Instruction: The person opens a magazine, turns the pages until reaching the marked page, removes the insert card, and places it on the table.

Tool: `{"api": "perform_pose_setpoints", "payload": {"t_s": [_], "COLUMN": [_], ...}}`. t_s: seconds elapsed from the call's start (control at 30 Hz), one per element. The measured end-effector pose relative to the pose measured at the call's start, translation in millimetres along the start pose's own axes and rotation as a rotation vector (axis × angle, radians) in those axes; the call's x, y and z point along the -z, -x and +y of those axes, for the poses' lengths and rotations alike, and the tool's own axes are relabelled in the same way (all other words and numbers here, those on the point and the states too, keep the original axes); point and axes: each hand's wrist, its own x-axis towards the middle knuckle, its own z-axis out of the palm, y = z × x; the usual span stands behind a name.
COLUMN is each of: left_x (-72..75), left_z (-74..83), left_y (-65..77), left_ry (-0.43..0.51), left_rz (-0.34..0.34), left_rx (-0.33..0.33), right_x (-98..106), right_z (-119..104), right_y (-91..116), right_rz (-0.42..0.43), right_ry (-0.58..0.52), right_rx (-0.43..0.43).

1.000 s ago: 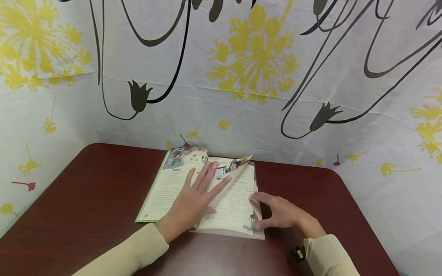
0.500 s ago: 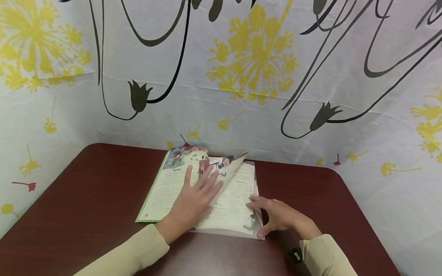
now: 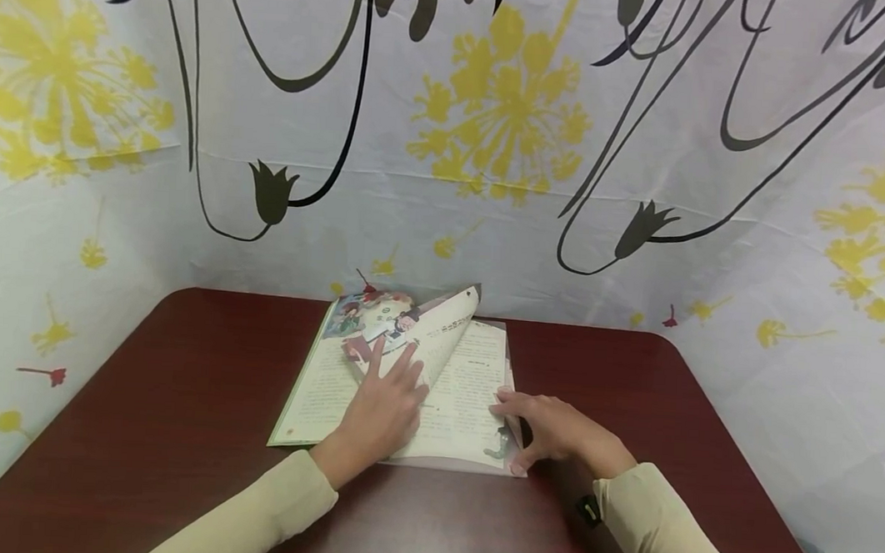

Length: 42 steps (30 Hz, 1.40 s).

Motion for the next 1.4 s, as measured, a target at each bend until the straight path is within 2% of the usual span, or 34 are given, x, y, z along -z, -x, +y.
{"api": "perform_pose_setpoints", "payload": {"t_s": [0.2,0.37,0.6,0.9,1.13,1.4], "left_x": [-1.1,1.6,4.8,6.0,7.4,7.7], "left_z": [2.0,3.4,5.3,6.9,5.1,3.2], "left_y": [0.2,-0.4,0.1,0.0,0.9,2.4], "left_ry": [0.026,0.035,0.102,0.142,0.163,0.182], "left_rz": [-0.042,-0.078,-0.132,-0.281,-0.296,-0.370], "left_rx": [-0.041,-0.029,0.030,0.129,0.184,0.239], "right_x": [-2.0,-3.0,-1.5,-1.5,-1.8,-1.2], "right_z": [1.9,4.1,2.9,1.5,1.7,2.5], "right_y": [-0.7,0.0,1.0,1.3,1.2,1.6], "right_rz": [-0.001,-0.002,0.000,0.006,0.006,0.014], "right_ry": [-0.005,-0.014,-0.022,-0.016,-0.021,-0.015], "right_rx": [-0.017,-0.019,0.001,0.005,0.000,0.010]}}
